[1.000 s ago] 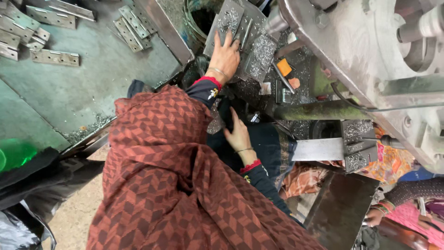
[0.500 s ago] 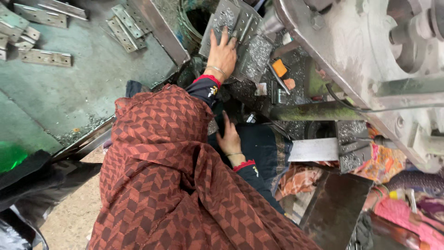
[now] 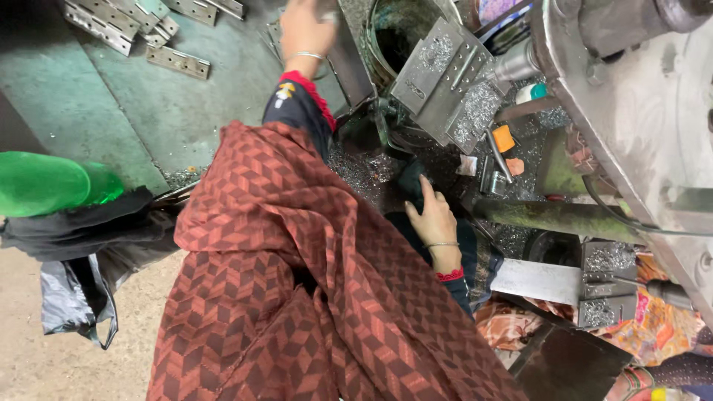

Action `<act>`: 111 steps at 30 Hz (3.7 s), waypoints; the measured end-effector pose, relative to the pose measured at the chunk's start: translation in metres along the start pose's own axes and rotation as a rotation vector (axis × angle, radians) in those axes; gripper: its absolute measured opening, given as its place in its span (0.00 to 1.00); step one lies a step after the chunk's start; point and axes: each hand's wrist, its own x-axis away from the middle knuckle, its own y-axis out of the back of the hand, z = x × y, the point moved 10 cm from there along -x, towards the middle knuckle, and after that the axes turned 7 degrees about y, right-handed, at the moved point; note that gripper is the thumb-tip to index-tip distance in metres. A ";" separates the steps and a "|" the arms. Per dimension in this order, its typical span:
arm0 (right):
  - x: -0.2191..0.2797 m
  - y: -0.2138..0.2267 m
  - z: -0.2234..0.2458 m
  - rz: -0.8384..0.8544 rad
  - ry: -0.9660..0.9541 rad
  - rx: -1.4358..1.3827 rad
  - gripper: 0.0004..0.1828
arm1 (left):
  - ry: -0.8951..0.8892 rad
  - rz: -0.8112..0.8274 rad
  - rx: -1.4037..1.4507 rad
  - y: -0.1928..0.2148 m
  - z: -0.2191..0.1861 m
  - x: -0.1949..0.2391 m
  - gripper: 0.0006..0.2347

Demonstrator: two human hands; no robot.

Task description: The person picks up metal hinges from a pile, positions them one by one into a machine fixture to drill holes into them, and removes them.

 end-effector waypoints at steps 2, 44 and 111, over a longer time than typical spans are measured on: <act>0.000 -0.003 -0.001 0.023 -0.033 0.021 0.40 | 0.287 -0.107 0.029 0.005 0.095 -0.013 0.21; 0.003 -0.005 -0.005 0.020 -0.037 -0.103 0.41 | -0.580 0.394 -0.185 -0.121 -0.128 0.218 0.14; 0.019 -0.095 -0.026 -0.174 -0.001 -0.253 0.44 | -0.854 0.357 -0.713 -0.188 -0.166 0.211 0.17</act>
